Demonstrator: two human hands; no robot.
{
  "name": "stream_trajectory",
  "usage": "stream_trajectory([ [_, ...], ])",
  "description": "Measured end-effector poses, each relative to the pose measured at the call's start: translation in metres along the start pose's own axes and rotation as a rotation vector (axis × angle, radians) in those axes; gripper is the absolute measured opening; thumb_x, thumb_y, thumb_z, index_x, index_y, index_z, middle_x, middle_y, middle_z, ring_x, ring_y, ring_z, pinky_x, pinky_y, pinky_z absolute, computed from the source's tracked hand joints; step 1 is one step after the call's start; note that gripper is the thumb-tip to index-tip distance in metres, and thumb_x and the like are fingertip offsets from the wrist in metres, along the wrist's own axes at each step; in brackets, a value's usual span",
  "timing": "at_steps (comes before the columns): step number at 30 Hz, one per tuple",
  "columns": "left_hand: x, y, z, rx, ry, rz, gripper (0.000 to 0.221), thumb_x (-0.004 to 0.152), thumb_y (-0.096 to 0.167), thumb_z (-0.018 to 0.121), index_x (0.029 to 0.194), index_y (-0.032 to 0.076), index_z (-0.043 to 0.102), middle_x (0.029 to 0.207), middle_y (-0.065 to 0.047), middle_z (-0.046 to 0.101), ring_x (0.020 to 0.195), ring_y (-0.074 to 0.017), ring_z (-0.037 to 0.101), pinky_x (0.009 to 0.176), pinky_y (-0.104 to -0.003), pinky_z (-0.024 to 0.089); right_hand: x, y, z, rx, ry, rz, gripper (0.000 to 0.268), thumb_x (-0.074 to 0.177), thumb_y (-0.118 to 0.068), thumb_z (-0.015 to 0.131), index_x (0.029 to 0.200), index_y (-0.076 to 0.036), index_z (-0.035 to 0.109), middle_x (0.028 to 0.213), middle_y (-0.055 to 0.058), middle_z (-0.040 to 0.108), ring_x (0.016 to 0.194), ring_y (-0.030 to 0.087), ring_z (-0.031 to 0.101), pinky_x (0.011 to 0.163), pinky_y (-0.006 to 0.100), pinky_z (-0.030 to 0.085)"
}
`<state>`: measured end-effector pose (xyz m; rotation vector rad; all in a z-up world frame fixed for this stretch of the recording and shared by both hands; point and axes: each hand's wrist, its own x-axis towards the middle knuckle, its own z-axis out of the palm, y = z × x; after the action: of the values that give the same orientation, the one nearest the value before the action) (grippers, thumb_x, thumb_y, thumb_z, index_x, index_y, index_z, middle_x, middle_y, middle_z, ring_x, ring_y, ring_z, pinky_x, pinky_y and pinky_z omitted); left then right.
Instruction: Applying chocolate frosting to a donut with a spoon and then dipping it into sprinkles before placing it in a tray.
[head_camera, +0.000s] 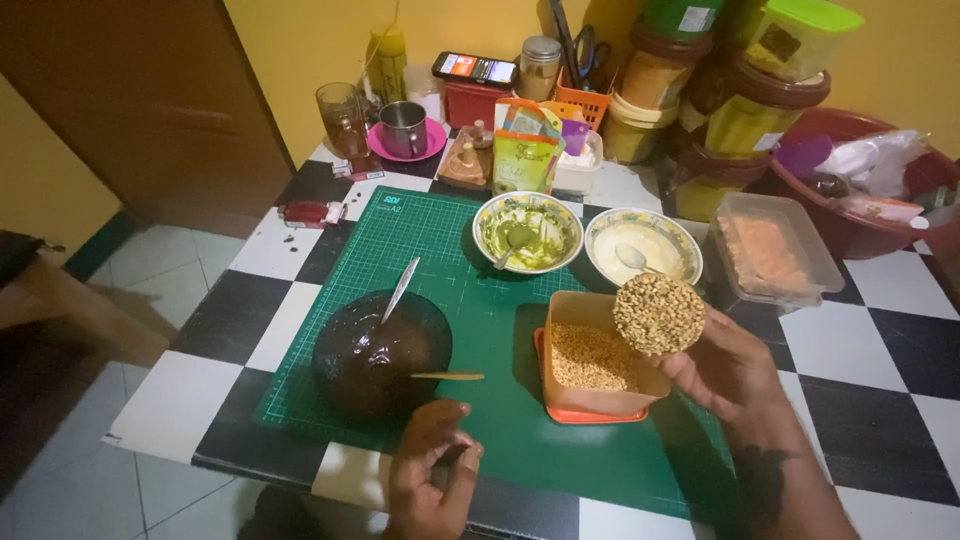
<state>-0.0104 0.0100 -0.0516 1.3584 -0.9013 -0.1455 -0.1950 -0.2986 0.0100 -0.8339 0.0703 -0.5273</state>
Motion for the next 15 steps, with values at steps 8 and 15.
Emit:
stream_trajectory([
  [8, 0.002, 0.002, 0.000, 0.155, -0.042, 0.138, 0.032, 0.088, 0.005, 0.069, 0.120, 0.007, 0.066, 0.116, -0.010, 0.070, 0.076, -0.0136, 0.071, 0.069, -0.025, 0.068, -0.006, 0.001, 0.013, -0.165, 0.243, -0.008, 0.078, 0.086, -0.027, 0.067, 0.153, 0.003, 0.042, 0.142, 0.025, 0.058, 0.120, 0.037, 0.061, 0.101, 0.045, 0.051],
  [15, -0.008, -0.159, -0.012, 0.255, -0.090, 0.342, 0.012, 0.082, 0.027, 0.076, 0.086, 0.016, 0.074, 0.105, -0.001, 0.077, 0.088, -0.0161, 0.075, 0.078, -0.032, 0.061, -0.005, 0.013, 0.009, -0.007, 0.269, 0.001, 0.069, 0.090, -0.018, 0.071, 0.151, 0.001, 0.045, 0.132, 0.027, 0.064, 0.100, 0.032, 0.072, 0.078, 0.031, 0.064],
])
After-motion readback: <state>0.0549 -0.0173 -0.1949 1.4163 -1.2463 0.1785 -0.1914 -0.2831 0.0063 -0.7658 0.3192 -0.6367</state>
